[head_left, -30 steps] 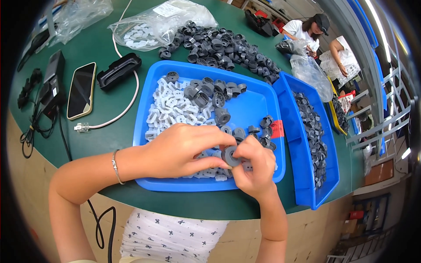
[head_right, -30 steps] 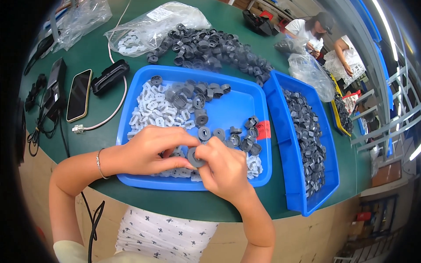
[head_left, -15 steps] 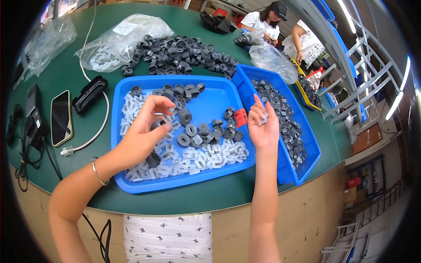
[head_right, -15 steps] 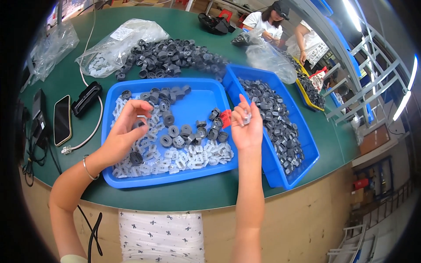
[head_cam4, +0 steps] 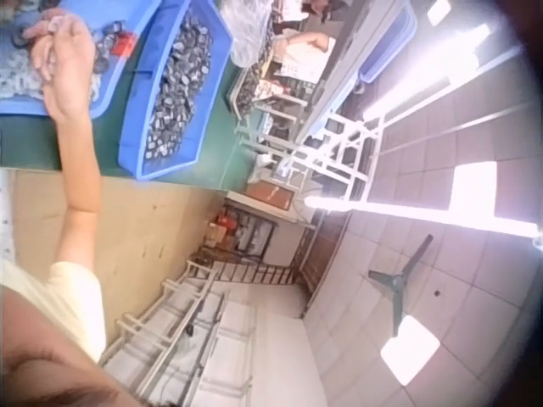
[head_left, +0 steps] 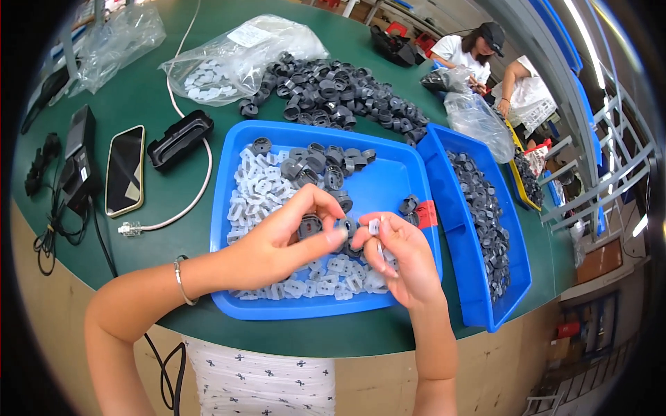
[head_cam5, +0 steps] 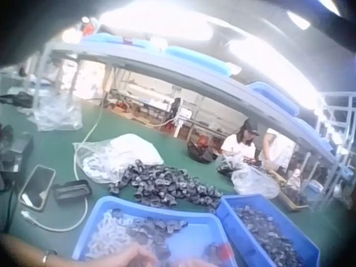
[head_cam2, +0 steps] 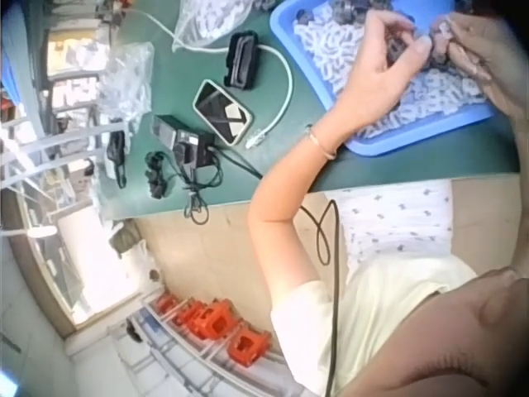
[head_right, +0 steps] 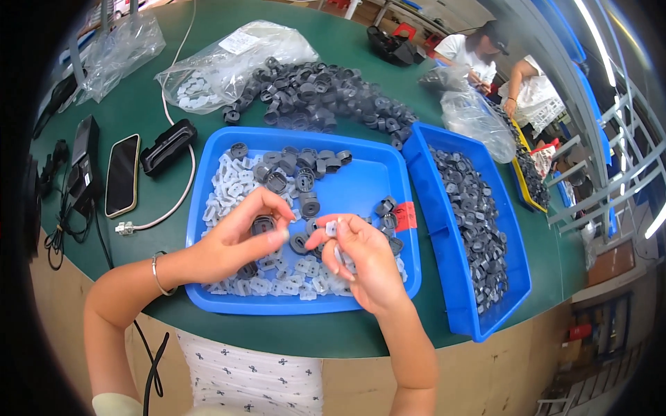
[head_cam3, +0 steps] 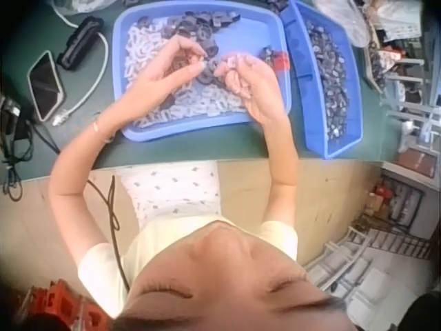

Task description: The person assembles plastic components by fitting white plastic inserts into grey plastic housings by hand.

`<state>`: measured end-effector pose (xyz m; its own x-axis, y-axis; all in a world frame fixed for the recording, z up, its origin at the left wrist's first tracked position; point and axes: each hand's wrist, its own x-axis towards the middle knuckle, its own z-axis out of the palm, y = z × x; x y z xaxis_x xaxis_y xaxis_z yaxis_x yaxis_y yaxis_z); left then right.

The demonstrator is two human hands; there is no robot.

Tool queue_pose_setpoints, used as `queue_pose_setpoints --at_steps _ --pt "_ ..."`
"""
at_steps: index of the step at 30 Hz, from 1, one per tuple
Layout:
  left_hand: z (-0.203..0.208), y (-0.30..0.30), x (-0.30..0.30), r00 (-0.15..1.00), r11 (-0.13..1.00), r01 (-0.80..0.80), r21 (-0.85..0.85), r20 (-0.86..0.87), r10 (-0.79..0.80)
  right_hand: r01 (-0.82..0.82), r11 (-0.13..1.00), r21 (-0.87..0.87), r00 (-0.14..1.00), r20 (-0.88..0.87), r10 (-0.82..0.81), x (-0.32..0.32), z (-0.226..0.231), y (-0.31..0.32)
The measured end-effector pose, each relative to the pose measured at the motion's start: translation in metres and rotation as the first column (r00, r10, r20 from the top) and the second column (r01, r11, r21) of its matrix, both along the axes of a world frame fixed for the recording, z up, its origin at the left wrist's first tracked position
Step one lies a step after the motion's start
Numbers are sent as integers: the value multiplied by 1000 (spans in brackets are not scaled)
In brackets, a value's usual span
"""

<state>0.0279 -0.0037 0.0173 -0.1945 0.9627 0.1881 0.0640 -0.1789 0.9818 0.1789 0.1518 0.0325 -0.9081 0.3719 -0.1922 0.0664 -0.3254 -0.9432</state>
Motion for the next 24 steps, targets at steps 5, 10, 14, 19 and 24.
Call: queue_pose_setpoints --at_steps 5,10,14,19,24 --pt "-13 5 2 976 997 54 -51 213 -42 -38 991 127 999 38 33 -1 -1 -5" --pt "-5 3 -5 980 999 44 -10 -194 -46 48 979 196 997 51 -60 -4 0 -14" --pt "-18 7 3 991 999 -42 27 -123 45 51 974 220 999 -23 -47 5 -5 -11" --pt "-13 5 -8 872 970 -116 212 -447 202 155 844 514 988 -86 -129 1 -5 -21" --pt "-16 6 -5 987 990 -137 -15 -87 135 50 750 660 998 -63 -11 3 -7 -17"
